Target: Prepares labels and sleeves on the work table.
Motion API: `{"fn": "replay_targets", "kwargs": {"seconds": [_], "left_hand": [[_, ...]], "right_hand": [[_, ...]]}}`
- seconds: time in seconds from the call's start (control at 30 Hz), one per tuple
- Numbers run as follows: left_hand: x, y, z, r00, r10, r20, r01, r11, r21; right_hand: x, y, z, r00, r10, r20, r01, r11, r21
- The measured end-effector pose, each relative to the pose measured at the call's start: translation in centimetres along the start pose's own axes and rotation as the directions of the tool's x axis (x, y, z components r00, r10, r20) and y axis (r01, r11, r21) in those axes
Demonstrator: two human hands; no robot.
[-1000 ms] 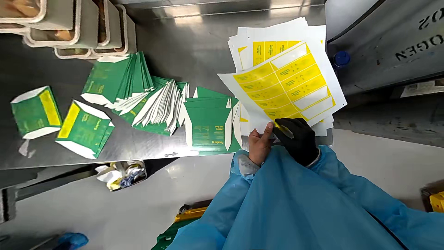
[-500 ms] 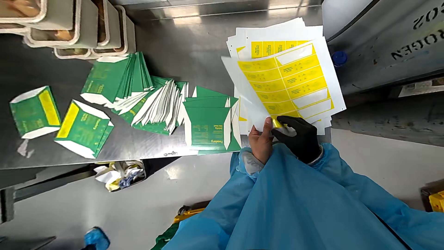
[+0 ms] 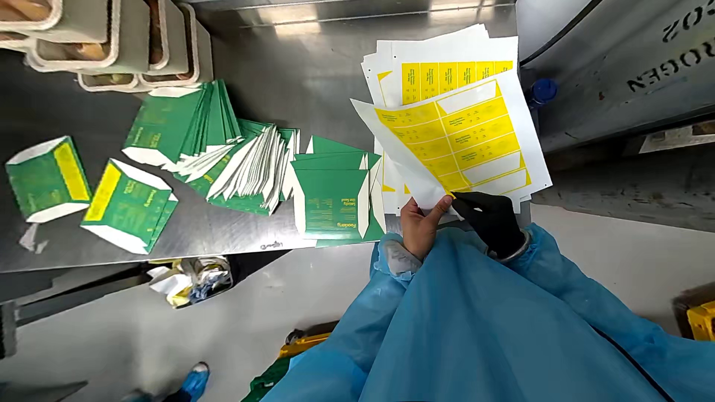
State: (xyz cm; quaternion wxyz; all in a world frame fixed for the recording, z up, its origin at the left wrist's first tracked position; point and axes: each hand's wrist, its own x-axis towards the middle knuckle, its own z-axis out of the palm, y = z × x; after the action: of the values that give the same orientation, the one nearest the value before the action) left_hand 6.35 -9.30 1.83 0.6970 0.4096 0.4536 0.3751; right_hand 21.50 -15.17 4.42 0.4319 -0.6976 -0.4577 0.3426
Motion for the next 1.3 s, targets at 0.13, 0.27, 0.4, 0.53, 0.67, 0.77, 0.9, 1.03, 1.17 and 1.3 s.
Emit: {"fn": "replay_targets", "kwargs": {"seconds": [0.13,0.27,0.4,0.53,0.67,0.77,0.9,1.03,1.17,1.3], "left_hand": [[-0.7,1.5,-0.9,0.993,-0.090,0.081,0.082,0.993,0.087],[0.0,0.0,-1.5,0.997,-0.014,0.073,0.010,0.998,0.061],[-0.2,0.6,-1.3,0.998,-0.056,0.023,0.053,0.994,0.092],[0.2,-0.3,-1.4,0.998,0.005,0.056,-0.007,1.000,0.024],[0.2,0.0,-1.4,0.998,0.000,0.061,-0.004,0.997,0.072],[0.2,-0.1,-1.4,0.998,0.010,0.056,-0.014,0.996,0.085],[0.3,0.1,-1.3,0.999,0.003,0.041,-0.007,0.996,0.088],[0.3,0.2,-1.5,0.998,0.004,0.070,-0.013,0.992,0.127],[0.2,0.5,-1.6,0.994,-0.025,0.104,0.016,0.997,0.080],[0.0,1.0,-1.1,0.992,-0.096,0.082,0.095,0.995,0.024]], "right_hand": [[0.2,-0.2,-0.5,0.992,0.111,0.057,-0.114,0.992,0.047],[0.3,0.2,-0.7,0.992,0.110,0.063,-0.111,0.994,0.012],[0.2,0.3,-0.6,0.997,-0.024,0.079,0.025,1.000,-0.013],[0.4,0.2,-0.8,0.995,0.032,0.095,-0.036,0.999,0.039],[0.5,0.5,-1.0,0.994,0.063,0.091,-0.068,0.996,0.062],[0.4,0.3,-0.7,0.999,0.007,0.042,-0.008,1.000,0.025],[0.4,0.4,-0.6,0.999,-0.022,0.028,0.023,0.999,-0.030],[0.4,0.3,-0.7,0.998,-0.039,0.046,0.040,0.999,-0.008],[0.7,0.4,-0.8,1.000,0.018,0.023,-0.019,1.000,0.019],[0.5,0.3,-0.5,0.998,-0.001,-0.057,0.000,1.000,-0.022]]}}
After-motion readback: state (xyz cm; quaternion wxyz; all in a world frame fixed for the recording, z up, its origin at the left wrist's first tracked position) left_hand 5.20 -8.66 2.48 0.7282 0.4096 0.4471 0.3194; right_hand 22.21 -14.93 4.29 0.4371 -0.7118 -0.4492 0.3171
